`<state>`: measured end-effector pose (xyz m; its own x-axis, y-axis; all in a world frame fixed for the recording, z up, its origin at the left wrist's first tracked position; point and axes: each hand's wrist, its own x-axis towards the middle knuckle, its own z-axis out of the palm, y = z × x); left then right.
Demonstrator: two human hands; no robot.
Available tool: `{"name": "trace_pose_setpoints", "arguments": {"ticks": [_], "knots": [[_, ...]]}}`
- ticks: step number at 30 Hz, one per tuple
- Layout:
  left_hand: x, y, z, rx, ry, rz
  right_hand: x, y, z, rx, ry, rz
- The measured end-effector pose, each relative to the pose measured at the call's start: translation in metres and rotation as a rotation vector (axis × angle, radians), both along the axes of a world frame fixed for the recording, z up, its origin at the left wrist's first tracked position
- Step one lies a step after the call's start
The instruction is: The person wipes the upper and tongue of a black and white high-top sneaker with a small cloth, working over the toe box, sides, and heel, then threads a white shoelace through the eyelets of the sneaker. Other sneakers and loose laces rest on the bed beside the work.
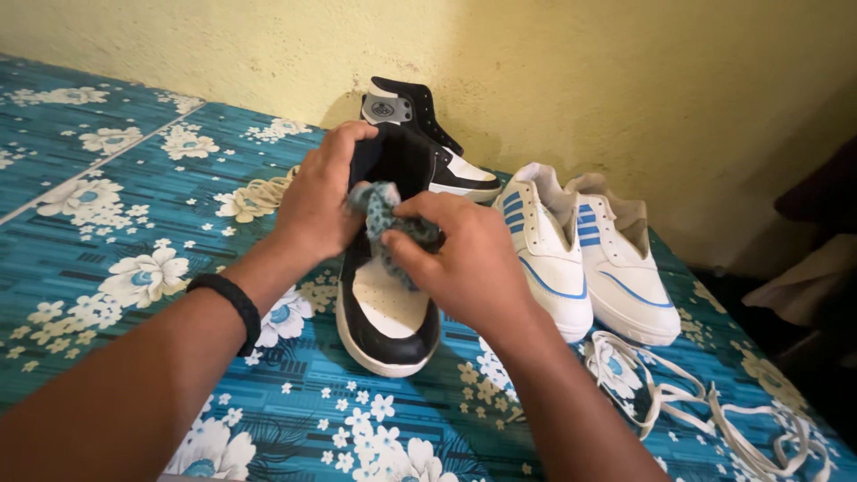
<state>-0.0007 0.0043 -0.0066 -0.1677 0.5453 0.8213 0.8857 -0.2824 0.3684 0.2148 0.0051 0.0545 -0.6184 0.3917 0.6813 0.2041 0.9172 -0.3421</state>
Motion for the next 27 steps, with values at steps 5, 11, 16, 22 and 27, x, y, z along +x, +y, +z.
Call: {"name": "trace_pose_setpoints", "arguments": {"ticks": [5, 11, 16, 22, 27], "knots": [[0.000, -0.001, 0.001, 0.039, 0.023, -0.023, -0.005, 0.001, -0.012, 0.051, -0.217, -0.043], [0.008, -0.009, 0.034, -0.028, 0.260, 0.156, 0.003, 0.004, -0.012, -0.069, -0.290, 0.165], [0.037, 0.011, 0.054, -0.465, 1.015, 0.430, 0.002, 0.003, -0.014, -0.051, -0.295, 0.158], [0.052, 0.054, 0.059, -1.024, 1.086, 0.446, 0.002, 0.005, -0.014, -0.042, -0.263, 0.190], [0.043, 0.053, 0.078, -1.099, 0.982, 0.333, 0.002, 0.004, -0.013, -0.129, -0.305, 0.137]]}}
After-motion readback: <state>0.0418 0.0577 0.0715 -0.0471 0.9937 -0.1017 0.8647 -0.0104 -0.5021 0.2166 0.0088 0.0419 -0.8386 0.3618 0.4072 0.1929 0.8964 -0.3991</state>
